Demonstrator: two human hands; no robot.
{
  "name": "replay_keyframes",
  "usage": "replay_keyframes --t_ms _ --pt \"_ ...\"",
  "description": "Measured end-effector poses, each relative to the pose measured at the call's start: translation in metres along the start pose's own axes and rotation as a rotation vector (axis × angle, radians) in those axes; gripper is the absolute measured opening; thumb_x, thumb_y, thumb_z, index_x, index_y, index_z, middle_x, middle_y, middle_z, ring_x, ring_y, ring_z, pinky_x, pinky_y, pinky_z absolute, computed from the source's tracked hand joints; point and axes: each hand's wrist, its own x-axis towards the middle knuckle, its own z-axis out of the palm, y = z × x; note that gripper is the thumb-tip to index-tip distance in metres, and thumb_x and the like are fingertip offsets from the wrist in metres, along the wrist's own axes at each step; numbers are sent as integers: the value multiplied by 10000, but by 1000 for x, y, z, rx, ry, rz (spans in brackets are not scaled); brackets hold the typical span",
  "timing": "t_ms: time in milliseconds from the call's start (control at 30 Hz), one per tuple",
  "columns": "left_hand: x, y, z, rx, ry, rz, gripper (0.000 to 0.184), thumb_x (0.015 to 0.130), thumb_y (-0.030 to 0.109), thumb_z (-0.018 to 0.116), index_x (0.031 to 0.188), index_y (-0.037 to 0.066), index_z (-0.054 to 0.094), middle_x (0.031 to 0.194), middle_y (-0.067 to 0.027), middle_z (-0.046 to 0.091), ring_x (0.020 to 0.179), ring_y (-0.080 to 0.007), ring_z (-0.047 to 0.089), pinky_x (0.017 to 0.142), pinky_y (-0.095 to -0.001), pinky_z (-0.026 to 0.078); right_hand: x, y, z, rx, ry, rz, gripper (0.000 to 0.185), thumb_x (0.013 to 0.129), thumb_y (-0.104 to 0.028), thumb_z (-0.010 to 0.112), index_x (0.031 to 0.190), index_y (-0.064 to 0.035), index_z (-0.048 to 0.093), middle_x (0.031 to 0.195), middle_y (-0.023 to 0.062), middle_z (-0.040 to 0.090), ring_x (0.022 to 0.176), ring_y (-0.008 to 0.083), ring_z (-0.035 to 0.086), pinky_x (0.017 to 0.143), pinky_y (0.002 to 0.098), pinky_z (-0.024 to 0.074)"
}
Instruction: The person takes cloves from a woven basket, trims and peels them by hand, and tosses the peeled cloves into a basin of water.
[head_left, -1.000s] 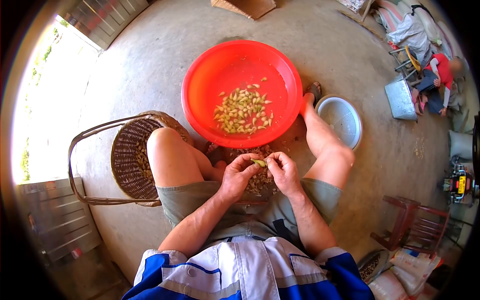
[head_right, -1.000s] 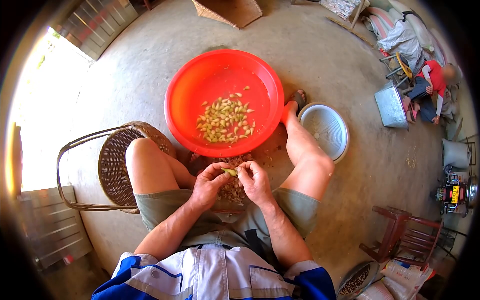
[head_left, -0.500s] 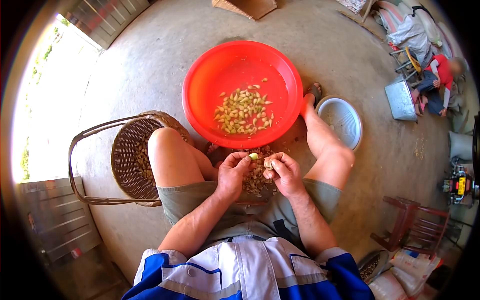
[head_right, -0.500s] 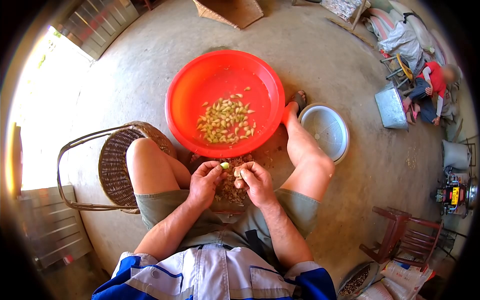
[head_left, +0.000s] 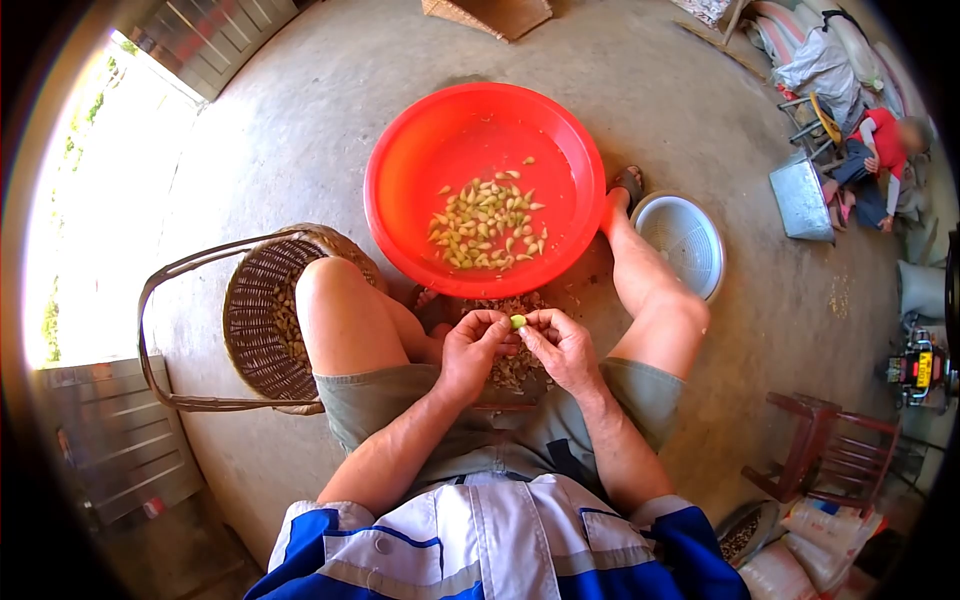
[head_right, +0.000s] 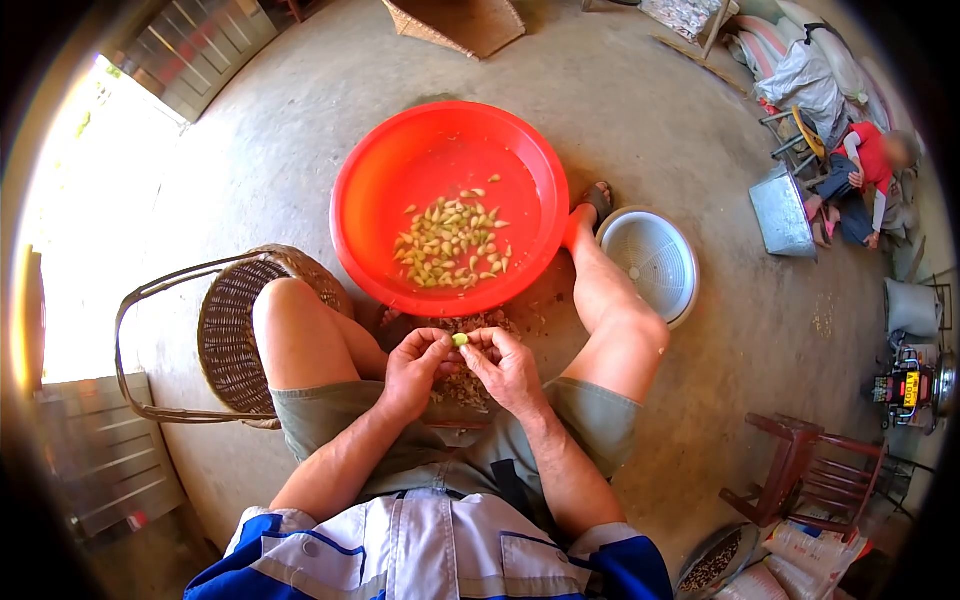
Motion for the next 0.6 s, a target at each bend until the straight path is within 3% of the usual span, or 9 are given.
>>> replay_keyframes --t_ms 133,333,433,533,567,600 --pt "-2 -2 4 155 -22 127 158 940 143 599 1027 12 582 941 -55 643 784 -117 621 713 -253 537 -1 0 -2 -102 9 -24 103 896 -24 603 996 0 618 736 -36 588 622 1 489 534 170 404" --pt "-2 1 3 235 -34 108 193 950 184 589 1030 8 596 929 -52 644 760 -108 612 685 -253 527 2 2 -8 -343 47 -241 69 879 -26 591 937 1 616 710 -1 603 596 53 537 540 227 453" --pt "-2 4 3 6 -86 -40 184 965 196 559 1016 23 593 897 -47 632 751 -119 607 662 -264 522 0 -3 -9 -55 19 33 60 883 -32 585 934 -8 608 683 -12 571 581 53 518 520 223 433" --pt "-2 7 1 -168 -99 -128 167 973 191 537 1015 36 583 874 -47 619 744 -133 604 650 -273 520 5 1 -9 -37 105 20 55 893 -37 577 937 -15 600 677 -28 539 589 28 488 510 197 405" --pt "-2 8 1 -200 -95 -144 160 974 187 531 1017 40 579 868 -47 615 743 -138 603 648 -276 519 6 6 -10 -65 121 74 96 856 -9 589 952 -7 598 753 37 595 660 129 580 569 269 469" --pt "-2 8 1 -202 -89 -145 158 972 188 534 1021 43 576 872 -48 617 744 -139 604 647 -275 519 6 10 -12 -262 67 -30 127 836 3 591 962 -5 600 794 68 605 706 187 595 607 305 481"
